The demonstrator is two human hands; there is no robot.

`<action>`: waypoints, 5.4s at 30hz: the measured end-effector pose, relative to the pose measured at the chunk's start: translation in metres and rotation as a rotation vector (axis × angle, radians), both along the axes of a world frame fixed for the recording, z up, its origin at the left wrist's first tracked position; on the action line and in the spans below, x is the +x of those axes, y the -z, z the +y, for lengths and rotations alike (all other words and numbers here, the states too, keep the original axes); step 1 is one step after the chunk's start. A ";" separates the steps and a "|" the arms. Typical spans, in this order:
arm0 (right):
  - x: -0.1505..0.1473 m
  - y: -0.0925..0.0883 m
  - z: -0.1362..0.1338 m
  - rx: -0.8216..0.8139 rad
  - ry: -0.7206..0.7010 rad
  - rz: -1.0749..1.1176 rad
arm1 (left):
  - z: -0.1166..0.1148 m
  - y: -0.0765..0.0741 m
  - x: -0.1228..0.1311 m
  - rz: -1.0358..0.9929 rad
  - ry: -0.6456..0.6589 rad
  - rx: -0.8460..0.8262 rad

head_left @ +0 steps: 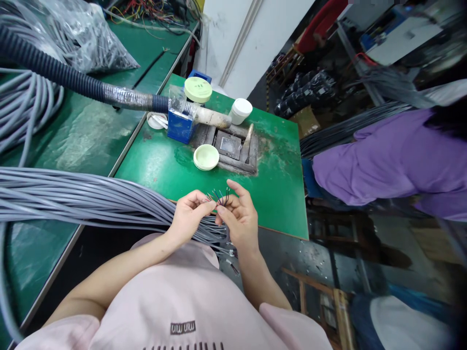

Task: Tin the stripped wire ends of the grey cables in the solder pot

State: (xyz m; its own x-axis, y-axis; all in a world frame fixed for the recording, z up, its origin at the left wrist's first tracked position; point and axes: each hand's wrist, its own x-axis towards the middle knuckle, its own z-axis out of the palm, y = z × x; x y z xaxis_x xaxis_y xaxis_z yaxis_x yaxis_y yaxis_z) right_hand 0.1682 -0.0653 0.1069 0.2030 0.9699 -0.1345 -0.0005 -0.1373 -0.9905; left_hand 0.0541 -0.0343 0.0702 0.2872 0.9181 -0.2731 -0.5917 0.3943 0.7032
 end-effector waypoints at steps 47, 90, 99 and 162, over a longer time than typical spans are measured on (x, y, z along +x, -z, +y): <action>0.011 0.016 0.006 -0.196 -0.056 0.510 | 0.009 -0.012 0.011 -0.052 0.127 -0.085; -0.004 0.000 -0.026 -0.096 -0.013 0.281 | -0.018 -0.011 -0.005 -0.051 0.200 0.020; 0.001 0.002 -0.021 -0.067 0.048 0.091 | -0.013 -0.013 -0.004 -0.011 0.142 0.043; 0.051 0.128 -0.049 -0.196 -0.416 -0.798 | -0.009 0.014 -0.087 0.067 0.203 0.206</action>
State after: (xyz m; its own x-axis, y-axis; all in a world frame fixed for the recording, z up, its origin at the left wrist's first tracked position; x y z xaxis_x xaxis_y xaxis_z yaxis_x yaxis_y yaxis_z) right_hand 0.2189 -0.1139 -0.0215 -0.0541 0.9602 -0.2740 0.7599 -0.1384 -0.6351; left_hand -0.0333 -0.0436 0.0567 0.4583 0.8818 -0.1115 -0.4646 0.3446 0.8157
